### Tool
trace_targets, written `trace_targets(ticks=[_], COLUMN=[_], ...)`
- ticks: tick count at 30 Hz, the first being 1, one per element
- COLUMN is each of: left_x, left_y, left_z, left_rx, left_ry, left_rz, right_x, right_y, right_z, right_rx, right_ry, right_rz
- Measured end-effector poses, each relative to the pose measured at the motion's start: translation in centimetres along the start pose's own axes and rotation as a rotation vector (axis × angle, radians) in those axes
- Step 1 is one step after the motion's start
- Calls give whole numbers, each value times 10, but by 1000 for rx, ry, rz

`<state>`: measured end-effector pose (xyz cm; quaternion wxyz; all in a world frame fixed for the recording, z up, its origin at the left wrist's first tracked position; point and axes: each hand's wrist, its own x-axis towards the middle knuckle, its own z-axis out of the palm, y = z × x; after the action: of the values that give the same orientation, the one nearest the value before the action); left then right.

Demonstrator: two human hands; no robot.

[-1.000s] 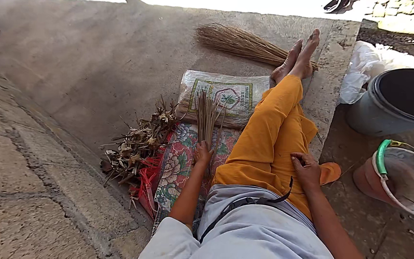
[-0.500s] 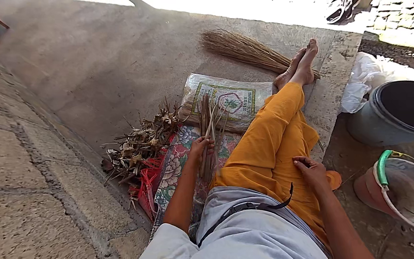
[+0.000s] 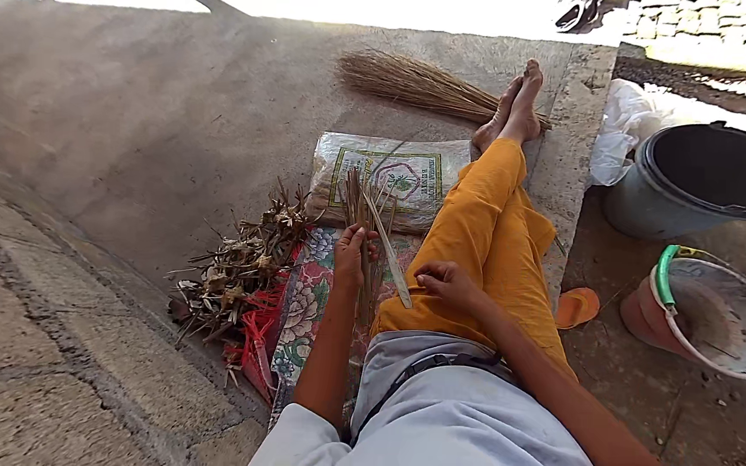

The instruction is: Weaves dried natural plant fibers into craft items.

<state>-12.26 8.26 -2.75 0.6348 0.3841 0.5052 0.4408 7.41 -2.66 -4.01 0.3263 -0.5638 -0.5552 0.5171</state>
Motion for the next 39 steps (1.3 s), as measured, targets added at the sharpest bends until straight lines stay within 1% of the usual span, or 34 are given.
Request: trace_targets(ticks=[1,3,6,8,9,11,13,15,18,22,27,33,35,39], left_x=[10,26,36,38,39,40,35,25,6,-14,-31,-36,-35,-32], left_y=[-9,-34,-66,-81,-85,-82,-69,-49,-22,-12,-21,-15,-12,-10], left_z=[-12,-26,-18,-6,-1,9,18,27,44,69,89,91,89,86], left_rx=[18,12,-14,-21,-39,-60,-74,-78,-50,15,13,41,52,87], left_ry=[60,115,64,21,7,-10,-20,-50,-139,-261,-366,-391,-393,-387], left_rz=[-25,-184,-483,-564,-560,-501,-416,-339,-212,-118,-97,-134,-158,-205], right_x=[3,8,9,6,5,4,1,-2,-5,-10,-13,-16,-15,-9], right_y=[6,16,23,24,24,23,19,13,0,-9,-1,3,7,20], right_z=[6,8,3,2,2,2,2,1,-3,-5,-6,-16,-15,-12], right_rx=[-18,-39,7,46,63,115,195,224,162,-71,-103,-100,-45,185], right_ry=[-38,-59,-27,-18,-16,3,61,148,256,357,518,516,520,528], right_rz=[-7,8,32,42,47,50,41,-7,-121,-100,-83,-66,-83,-123])
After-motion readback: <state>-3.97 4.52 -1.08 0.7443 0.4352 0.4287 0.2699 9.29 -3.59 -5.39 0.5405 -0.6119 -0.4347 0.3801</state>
